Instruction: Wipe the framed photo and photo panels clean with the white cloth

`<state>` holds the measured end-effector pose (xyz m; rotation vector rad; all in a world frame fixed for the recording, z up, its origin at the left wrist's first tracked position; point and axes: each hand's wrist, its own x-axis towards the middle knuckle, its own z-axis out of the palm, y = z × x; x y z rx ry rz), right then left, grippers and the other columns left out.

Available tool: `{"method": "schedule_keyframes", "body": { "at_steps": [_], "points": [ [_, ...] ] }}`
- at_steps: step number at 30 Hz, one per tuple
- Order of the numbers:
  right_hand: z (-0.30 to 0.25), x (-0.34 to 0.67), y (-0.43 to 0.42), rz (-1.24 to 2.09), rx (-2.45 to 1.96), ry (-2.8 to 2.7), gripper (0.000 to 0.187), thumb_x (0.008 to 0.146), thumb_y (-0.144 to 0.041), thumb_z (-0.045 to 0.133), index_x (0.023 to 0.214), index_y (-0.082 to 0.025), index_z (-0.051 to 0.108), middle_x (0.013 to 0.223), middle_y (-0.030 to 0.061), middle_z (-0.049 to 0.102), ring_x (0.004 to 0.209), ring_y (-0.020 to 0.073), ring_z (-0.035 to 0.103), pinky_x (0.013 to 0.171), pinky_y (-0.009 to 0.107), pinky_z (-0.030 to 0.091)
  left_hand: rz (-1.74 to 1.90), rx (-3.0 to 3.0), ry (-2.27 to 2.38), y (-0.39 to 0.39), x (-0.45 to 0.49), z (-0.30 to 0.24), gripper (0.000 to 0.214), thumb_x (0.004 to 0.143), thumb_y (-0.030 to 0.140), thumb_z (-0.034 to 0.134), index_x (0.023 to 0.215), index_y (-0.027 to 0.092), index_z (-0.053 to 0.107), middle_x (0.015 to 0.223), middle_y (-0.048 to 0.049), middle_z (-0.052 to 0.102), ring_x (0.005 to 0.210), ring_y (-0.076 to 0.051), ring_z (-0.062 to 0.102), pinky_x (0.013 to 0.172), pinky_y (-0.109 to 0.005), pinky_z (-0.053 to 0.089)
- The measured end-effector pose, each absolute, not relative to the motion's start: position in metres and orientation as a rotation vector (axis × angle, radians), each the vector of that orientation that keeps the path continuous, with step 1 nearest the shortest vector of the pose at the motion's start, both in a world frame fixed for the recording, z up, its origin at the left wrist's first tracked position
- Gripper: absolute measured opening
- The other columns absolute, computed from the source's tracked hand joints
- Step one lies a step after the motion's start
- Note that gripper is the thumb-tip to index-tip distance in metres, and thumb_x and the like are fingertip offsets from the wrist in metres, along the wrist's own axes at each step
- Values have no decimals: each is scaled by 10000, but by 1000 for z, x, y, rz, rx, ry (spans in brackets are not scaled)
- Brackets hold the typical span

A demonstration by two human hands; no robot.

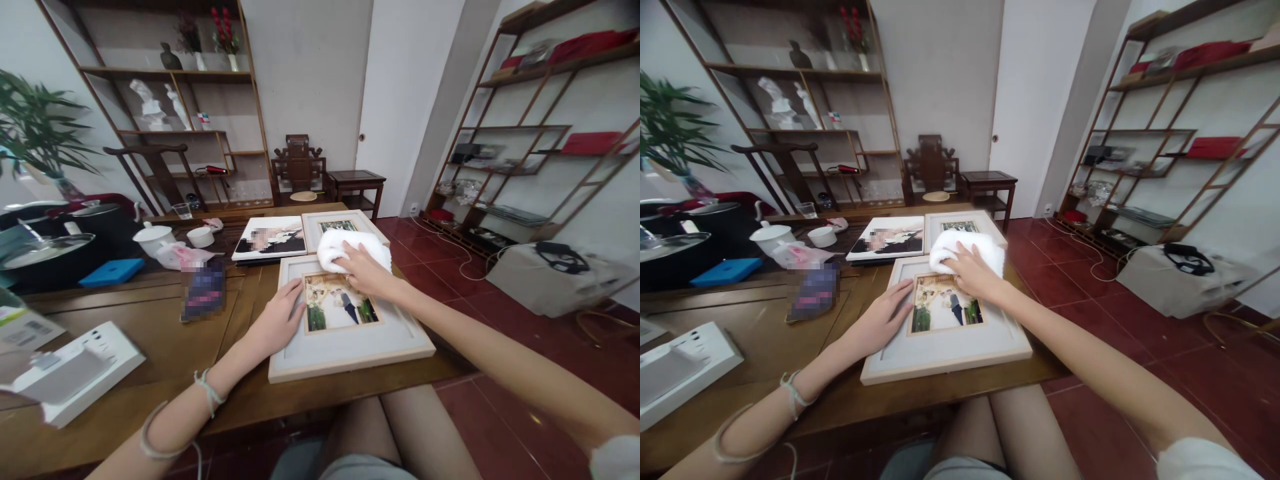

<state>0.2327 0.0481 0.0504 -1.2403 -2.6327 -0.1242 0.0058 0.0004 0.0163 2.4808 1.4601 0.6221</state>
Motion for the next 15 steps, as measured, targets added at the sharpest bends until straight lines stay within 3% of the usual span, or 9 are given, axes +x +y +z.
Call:
{"method": "schedule_keyframes", "body": {
  "at_steps": [5,10,15],
  "points": [
    [48,215,9,-50,-1085,-2810,543,684,52,385,1159,-132,575,1379,146,435,1311,367,266,988,638,226,654,2419,1474,2,5,10,504,930,340,282,1345,72,378,1462,-168,310,1353,-263,274,1092,-446,268],
    [68,223,-59,236,-822,-2950,523,702,13,391,1161,-162,568,1359,125,462,1295,335,319,1024,574,238,727,2365,1457,1,6,10,505,942,345,232,1348,80,370,1437,-157,363,1338,-242,312,1094,-443,262],
    [71,228,-54,489,-1006,-2754,534,698,10,379,1154,-192,571,1178,105,600,1219,269,435,982,467,352,832,2362,1362,-3,8,20,491,941,371,249,1338,114,381,1385,-128,450,1281,-215,413,1078,-386,300]
  ]
}}
